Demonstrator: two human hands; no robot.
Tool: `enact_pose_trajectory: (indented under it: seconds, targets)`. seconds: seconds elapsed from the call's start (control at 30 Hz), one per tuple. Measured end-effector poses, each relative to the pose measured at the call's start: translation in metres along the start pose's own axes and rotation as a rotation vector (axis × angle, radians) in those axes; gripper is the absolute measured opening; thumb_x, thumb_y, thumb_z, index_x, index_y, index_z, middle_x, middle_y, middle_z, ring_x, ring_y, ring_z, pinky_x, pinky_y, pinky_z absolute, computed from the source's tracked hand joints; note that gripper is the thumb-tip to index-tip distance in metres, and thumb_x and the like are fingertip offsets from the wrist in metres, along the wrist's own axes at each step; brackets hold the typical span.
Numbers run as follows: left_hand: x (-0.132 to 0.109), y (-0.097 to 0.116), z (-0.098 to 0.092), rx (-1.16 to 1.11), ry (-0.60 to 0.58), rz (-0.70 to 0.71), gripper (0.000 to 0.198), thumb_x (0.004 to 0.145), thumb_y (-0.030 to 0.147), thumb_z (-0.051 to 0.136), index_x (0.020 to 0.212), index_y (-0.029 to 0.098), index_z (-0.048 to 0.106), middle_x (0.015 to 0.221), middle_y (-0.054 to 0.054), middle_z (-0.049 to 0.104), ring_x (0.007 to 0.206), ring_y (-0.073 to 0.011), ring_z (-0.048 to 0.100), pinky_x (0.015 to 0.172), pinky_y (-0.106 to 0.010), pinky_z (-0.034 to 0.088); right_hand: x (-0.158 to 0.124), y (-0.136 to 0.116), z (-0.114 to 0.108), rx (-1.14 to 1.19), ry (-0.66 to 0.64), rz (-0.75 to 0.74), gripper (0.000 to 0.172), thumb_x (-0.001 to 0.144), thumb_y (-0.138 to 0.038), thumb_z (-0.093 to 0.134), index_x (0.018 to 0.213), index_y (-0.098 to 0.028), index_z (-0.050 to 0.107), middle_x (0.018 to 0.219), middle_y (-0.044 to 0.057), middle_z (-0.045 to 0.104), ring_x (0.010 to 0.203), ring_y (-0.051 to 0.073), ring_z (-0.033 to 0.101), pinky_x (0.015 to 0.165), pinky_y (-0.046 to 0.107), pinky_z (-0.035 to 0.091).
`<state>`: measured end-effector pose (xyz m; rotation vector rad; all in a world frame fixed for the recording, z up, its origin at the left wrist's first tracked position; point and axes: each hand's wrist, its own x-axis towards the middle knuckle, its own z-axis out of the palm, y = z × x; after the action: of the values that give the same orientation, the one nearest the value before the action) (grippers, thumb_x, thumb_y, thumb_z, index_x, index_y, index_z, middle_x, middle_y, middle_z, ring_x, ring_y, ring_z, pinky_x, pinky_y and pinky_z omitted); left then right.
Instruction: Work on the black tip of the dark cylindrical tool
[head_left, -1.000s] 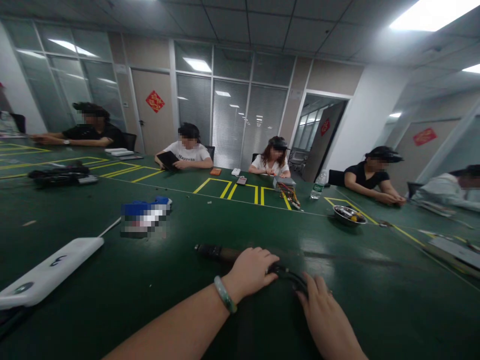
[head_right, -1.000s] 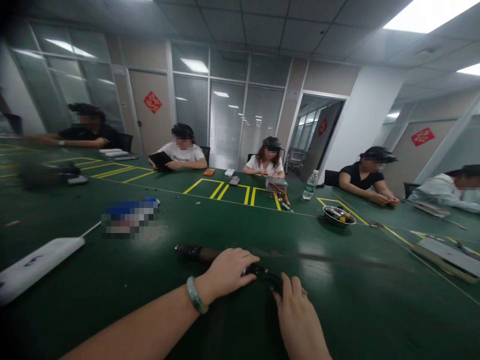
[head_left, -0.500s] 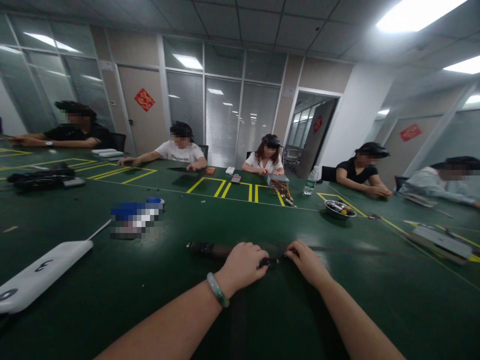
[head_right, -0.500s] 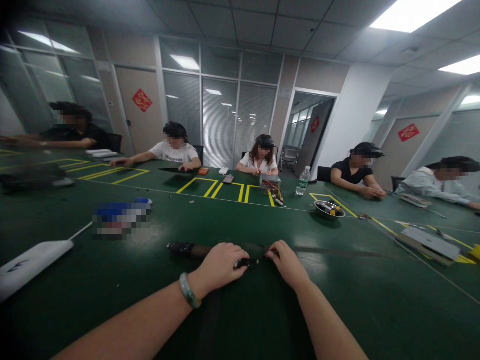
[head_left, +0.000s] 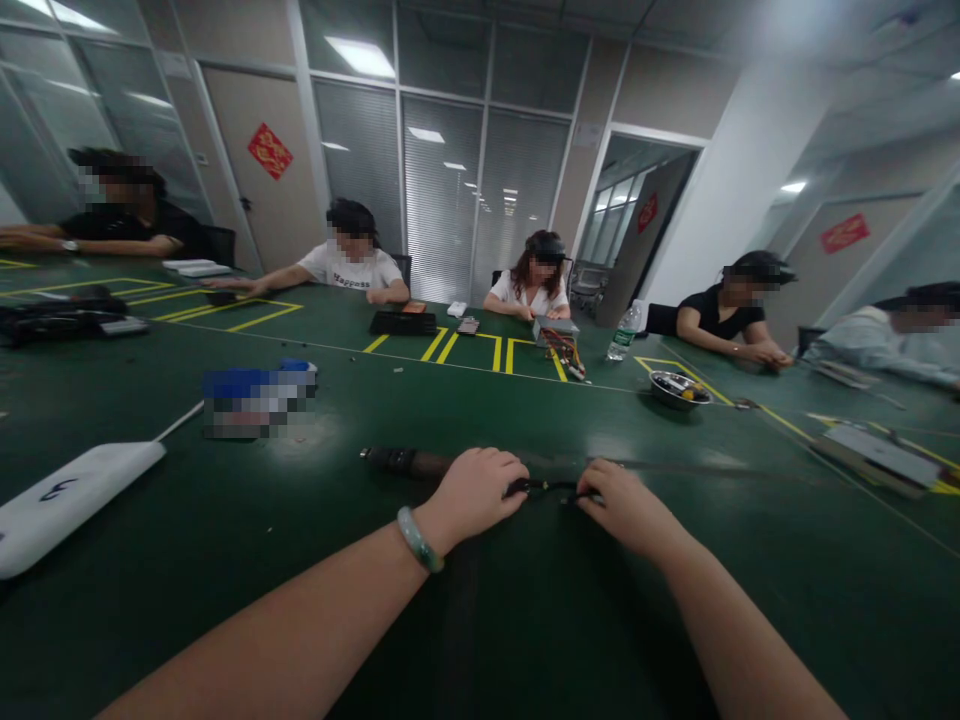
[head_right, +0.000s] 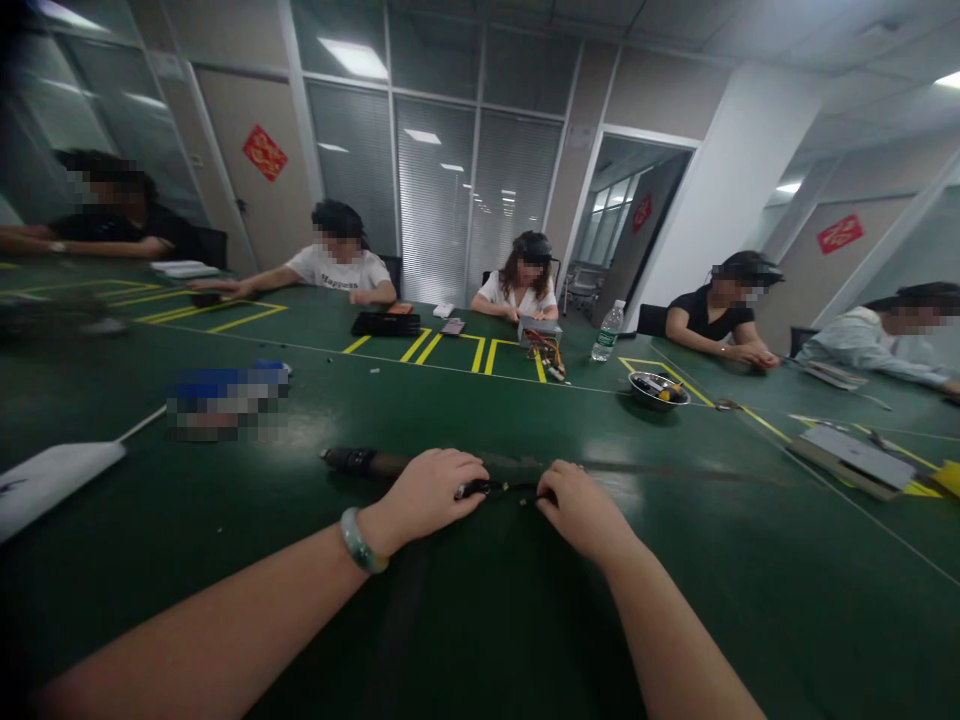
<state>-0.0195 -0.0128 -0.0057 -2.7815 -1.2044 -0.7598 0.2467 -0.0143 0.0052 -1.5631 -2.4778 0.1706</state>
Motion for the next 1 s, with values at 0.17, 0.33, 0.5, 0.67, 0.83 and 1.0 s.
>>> enact_pose_trajectory:
  seconds: [0.17,0.33,0.5,0.67,0.83,1.0]
  targets:
    - [0.003,0.008,0.003,0.018,-0.008,0.022,0.014,0.086,0.026,0.062,0.1,0.023,0.061,0.101,-0.001,0.065,0.096,-0.0193,0.058,0.086,-0.035,0.042,0.001,-0.018,-0.005,0.048,-0.054,0.049,0.014,0.085,-0.027,0.062,0.092,-0.03,0.074,0.094,0.0,0.068,0.091,0.02,0.06,0.079,0.029,0.041]
    - [0.005,0.011,0.006,0.018,-0.012,-0.011,0.009,0.087,0.023,0.06,0.095,0.021,0.059,0.097,-0.001,0.064,0.09,-0.0188,0.059,0.083,-0.034,0.043,0.004,-0.037,-0.002,0.282,0.128,0.309,0.025,0.082,-0.029,0.065,0.107,-0.032,0.07,0.089,-0.004,0.071,0.082,0.018,0.064,0.071,0.027,0.042]
    - [0.006,0.01,0.005,0.015,-0.039,-0.014,0.006,0.088,0.024,0.058,0.093,0.021,0.06,0.093,-0.002,0.064,0.087,-0.0181,0.06,0.078,-0.031,0.044,0.006,-0.047,0.009,0.309,0.204,0.305,0.01,0.08,-0.026,0.067,0.09,-0.027,0.07,0.08,-0.003,0.071,0.076,0.017,0.065,0.064,0.025,0.042]
    - [0.006,0.009,0.003,-0.007,-0.049,-0.017,0.008,0.089,0.025,0.058,0.094,0.022,0.061,0.095,-0.001,0.065,0.087,-0.0174,0.06,0.08,-0.032,0.044,0.005,-0.037,0.013,0.255,0.079,0.271,0.007,0.076,-0.024,0.072,0.082,-0.027,0.071,0.077,-0.002,0.07,0.07,0.016,0.064,0.059,0.024,0.041]
    - [0.007,0.007,0.002,-0.016,-0.052,-0.005,0.01,0.088,0.026,0.058,0.096,0.022,0.062,0.097,-0.001,0.066,0.088,-0.0183,0.061,0.08,-0.033,0.045,0.0,-0.022,0.009,0.163,0.022,0.245,0.013,0.075,-0.023,0.072,0.088,-0.028,0.073,0.081,0.0,0.071,0.075,0.019,0.065,0.062,0.026,0.042]
    - [0.007,0.008,0.002,-0.019,-0.049,-0.009,0.012,0.087,0.028,0.058,0.095,0.021,0.062,0.096,-0.002,0.066,0.088,-0.0189,0.061,0.08,-0.033,0.045,-0.002,-0.022,0.007,0.14,-0.037,0.296,0.008,0.078,-0.027,0.069,0.083,-0.028,0.074,0.078,0.0,0.07,0.071,0.02,0.064,0.061,0.028,0.042]
